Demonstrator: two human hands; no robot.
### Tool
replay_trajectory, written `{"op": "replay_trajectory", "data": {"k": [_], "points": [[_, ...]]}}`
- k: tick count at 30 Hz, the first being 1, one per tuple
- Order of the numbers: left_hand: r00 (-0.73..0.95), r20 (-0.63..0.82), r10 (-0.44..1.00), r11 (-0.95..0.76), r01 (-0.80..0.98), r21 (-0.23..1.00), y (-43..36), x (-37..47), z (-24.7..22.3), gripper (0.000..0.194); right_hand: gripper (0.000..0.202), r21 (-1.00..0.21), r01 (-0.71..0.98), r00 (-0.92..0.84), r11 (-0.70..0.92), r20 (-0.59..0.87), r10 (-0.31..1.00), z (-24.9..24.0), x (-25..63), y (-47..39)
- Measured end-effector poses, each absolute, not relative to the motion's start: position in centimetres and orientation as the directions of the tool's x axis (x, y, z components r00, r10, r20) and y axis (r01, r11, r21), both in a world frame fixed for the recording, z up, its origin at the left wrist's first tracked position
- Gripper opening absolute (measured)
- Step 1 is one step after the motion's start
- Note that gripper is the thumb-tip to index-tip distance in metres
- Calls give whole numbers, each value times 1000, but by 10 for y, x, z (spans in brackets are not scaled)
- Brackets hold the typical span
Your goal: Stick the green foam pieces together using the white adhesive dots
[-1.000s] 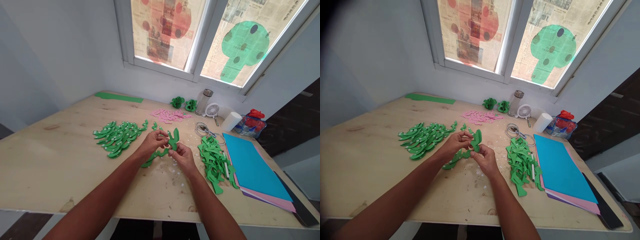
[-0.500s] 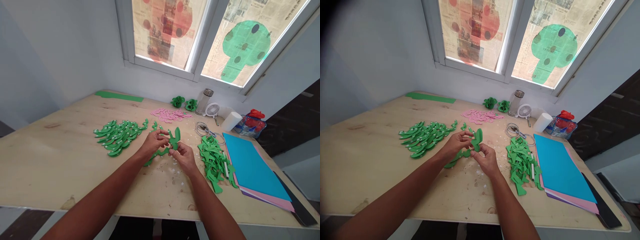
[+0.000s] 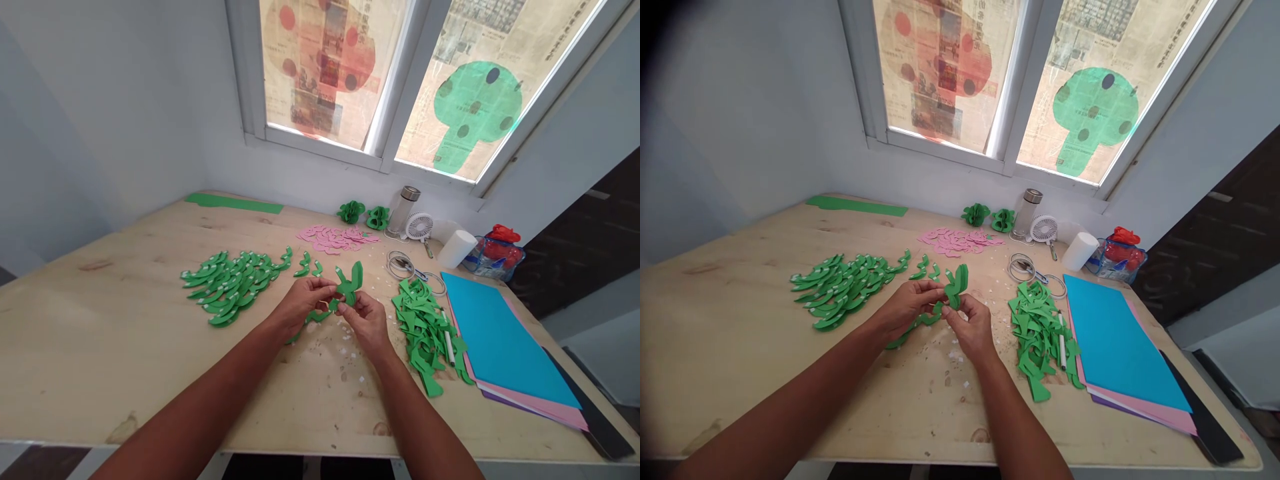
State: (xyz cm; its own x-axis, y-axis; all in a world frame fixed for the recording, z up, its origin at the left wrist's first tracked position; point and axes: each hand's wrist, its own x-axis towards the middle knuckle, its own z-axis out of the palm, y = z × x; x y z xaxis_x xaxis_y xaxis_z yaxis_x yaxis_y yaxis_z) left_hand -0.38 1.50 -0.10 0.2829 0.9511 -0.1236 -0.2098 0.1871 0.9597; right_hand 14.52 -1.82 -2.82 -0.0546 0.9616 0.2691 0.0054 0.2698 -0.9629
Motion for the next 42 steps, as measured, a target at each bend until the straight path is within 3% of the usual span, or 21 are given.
{"op": "replay_trajectory", "data": {"k": [10, 14, 17, 22, 32, 42], "points": [[240, -52, 969, 101, -199, 975, 25, -21, 2, 27, 16, -961, 60, 9, 271, 272, 962, -22, 147, -19], [442, -30, 897, 171, -284, 944, 28, -50, 18, 22, 20, -984, -88, 21, 157, 156, 988, -15, 148, -19], [530, 27, 848, 210, -382, 900, 24, -57, 24, 21, 22, -987, -105, -15, 120, 122, 992, -16, 148, -19], [594, -15, 804, 216, -268, 939, 17, -37, 18, 19, 25, -991, -71, -97, 110, 116, 988, -25, 146, -18], [431, -10, 902, 102, -189, 977, 13, -20, 18, 23, 25, -993, 4, -122, 116, 114, 986, -23, 146, -20], [378, 16, 926, 57, -182, 982, 12, -16, 16, 22, 22, -995, -4, -131, 102, 102, 986, -17, 144, -22]]}}
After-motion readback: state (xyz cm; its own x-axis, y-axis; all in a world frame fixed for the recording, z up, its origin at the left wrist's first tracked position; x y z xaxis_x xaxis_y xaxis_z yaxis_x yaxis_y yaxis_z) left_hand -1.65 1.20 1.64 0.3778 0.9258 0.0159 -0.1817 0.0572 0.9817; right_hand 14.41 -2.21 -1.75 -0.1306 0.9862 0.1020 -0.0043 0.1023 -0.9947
